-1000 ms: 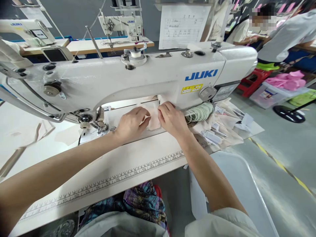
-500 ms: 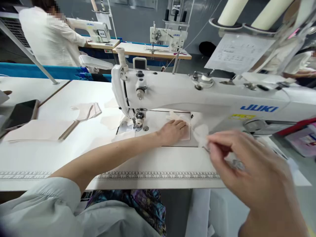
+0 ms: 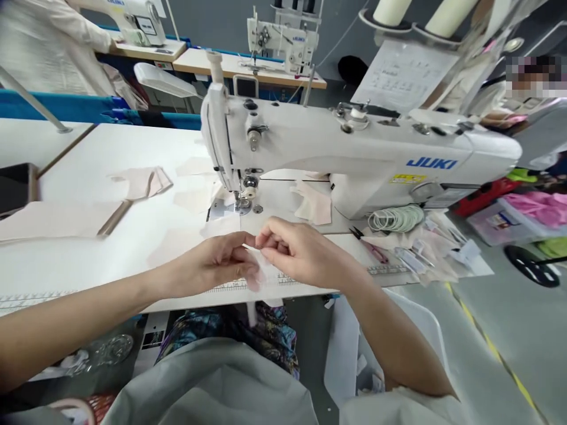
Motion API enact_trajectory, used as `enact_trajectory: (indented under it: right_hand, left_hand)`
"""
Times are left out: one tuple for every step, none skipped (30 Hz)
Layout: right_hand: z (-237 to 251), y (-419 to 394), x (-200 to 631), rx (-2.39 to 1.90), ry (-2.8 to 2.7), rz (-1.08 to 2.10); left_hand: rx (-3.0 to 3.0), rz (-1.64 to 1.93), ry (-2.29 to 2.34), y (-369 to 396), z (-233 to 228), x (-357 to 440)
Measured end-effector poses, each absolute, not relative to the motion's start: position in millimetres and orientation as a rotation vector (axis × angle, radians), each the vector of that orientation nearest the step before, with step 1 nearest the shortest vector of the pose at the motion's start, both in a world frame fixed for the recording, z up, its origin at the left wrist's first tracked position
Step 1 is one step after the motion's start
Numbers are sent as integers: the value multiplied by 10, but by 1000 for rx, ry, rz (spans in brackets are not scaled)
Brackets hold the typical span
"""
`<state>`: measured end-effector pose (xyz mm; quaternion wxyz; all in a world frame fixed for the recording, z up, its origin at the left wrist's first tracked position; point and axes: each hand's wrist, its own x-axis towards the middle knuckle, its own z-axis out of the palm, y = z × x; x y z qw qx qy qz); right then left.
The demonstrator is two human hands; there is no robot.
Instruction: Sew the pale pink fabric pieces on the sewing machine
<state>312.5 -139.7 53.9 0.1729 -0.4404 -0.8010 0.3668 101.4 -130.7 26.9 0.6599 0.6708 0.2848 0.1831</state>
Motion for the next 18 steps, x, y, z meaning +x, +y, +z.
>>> enact_trajectory:
  right_hand:
    - [519, -1402, 3060, -1236, -2260, 1033]
    - [497, -1409, 2999, -1221, -2243, 1029]
    - [468, -1420, 2941, -1197, -2225, 1036]
    - [432, -1432, 2886, -1159, -2210, 1058]
    - [389, -1447, 2831, -1104, -2203, 1094]
    - [340, -1462, 2775, -1034, -2204, 1143]
    - [289, -1478, 2717, -958, -2208, 1202]
    - [239, -1491, 2657, -887, -2207, 1255]
    - [193, -1499, 2599, -835, -2203, 1299]
    - [154, -1501, 2544, -813, -2195, 1331]
    - [124, -1494, 2496, -813, -2184, 1355]
    - [103, -1478, 2457, -833, -2172, 1379]
    - [89, -1451, 2430, -865, -2157, 1404]
    - [82, -1415, 2416, -904, -2135, 1437]
    - [77, -1372, 2415, -949, -2106, 1478]
    - [73, -1323, 2424, -996, -2073, 1526]
    - [68, -1272, 2441, -1043, -2039, 1573]
    - [60, -1222, 2462, -1085, -2006, 1617]
  left_hand:
    - [1502, 442, 706, -1336, 242, 973]
    - [1485, 468, 761, -1356, 221, 924]
    - [1468, 492, 809, -1368, 208, 866]
    - [1449, 513, 853, -1374, 202, 796]
    - [1433, 533, 893, -1374, 202, 717]
    - [1420, 546, 930, -1368, 206, 634]
    - [1413, 556, 964, -1355, 210, 550]
    - [1407, 570, 998, -1334, 212, 472]
    - [1401, 579, 1030, -1304, 211, 404]
    - [1393, 583, 1059, -1263, 205, 351]
    - [1384, 585, 1085, -1211, 195, 313]
    - [1372, 587, 1106, -1149, 181, 292]
    - [1358, 587, 1123, -1078, 165, 286]
    - [1345, 580, 1133, -999, 148, 294]
    - [1338, 570, 1138, -917, 130, 312]
    - [1337, 563, 1140, -834, 114, 336]
    - [1344, 549, 1140, -753, 97, 365]
    - [1359, 529, 1139, -675, 81, 394]
